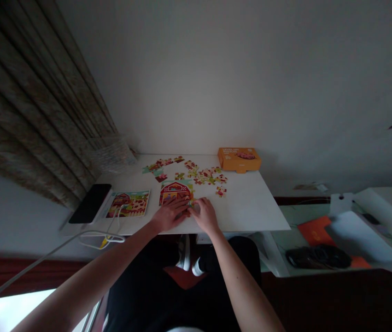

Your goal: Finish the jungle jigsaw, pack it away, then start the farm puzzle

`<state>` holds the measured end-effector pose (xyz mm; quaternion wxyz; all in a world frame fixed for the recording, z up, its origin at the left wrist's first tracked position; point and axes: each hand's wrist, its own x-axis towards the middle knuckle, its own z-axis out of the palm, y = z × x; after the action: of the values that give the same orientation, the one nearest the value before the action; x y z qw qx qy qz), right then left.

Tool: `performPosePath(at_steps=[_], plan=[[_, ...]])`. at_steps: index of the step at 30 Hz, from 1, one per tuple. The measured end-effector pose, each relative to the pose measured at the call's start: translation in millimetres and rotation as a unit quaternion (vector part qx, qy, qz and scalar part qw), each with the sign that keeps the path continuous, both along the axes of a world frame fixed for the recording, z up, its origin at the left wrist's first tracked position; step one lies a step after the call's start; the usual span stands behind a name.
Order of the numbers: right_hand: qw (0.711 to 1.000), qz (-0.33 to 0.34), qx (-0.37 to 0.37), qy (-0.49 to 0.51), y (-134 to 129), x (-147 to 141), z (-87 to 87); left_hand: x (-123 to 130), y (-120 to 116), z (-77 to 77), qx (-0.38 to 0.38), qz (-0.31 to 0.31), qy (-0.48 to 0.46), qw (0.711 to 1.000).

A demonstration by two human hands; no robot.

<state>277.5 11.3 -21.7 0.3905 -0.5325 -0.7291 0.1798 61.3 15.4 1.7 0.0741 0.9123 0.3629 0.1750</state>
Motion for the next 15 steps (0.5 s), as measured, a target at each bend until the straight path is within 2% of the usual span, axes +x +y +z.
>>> performPosePath(at_steps=[4, 6, 10, 12, 15], plan=[[0.993, -0.043, -0.011, 0.108, 8.4, 14.8, -4.4, 0.1, 0.3, -1.2, -0.001, 0.005, -0.003, 1.0], [0.99, -0.087, 0.0, 0.113, 17.5, 34.0, -2.5, 0.0, 0.8, -2.2, -0.006, 0.008, -0.006, 1.0], [0.987, -0.16, 0.028, -0.005, 40.8, 84.3, 10.6, -0.3, 1.8, -4.2, -0.009, 0.009, -0.013, 1.0], [0.984, -0.157, -0.008, -0.084, 50.9, 105.0, 18.1, -0.3, 2.3, -5.4, -0.005, 0.009, -0.017, 1.0], [0.974, -0.133, -0.1, -0.151, 60.1, 122.4, 23.8, -0.2, 3.0, -7.5, 0.005, 0.009, -0.022, 1.0]])
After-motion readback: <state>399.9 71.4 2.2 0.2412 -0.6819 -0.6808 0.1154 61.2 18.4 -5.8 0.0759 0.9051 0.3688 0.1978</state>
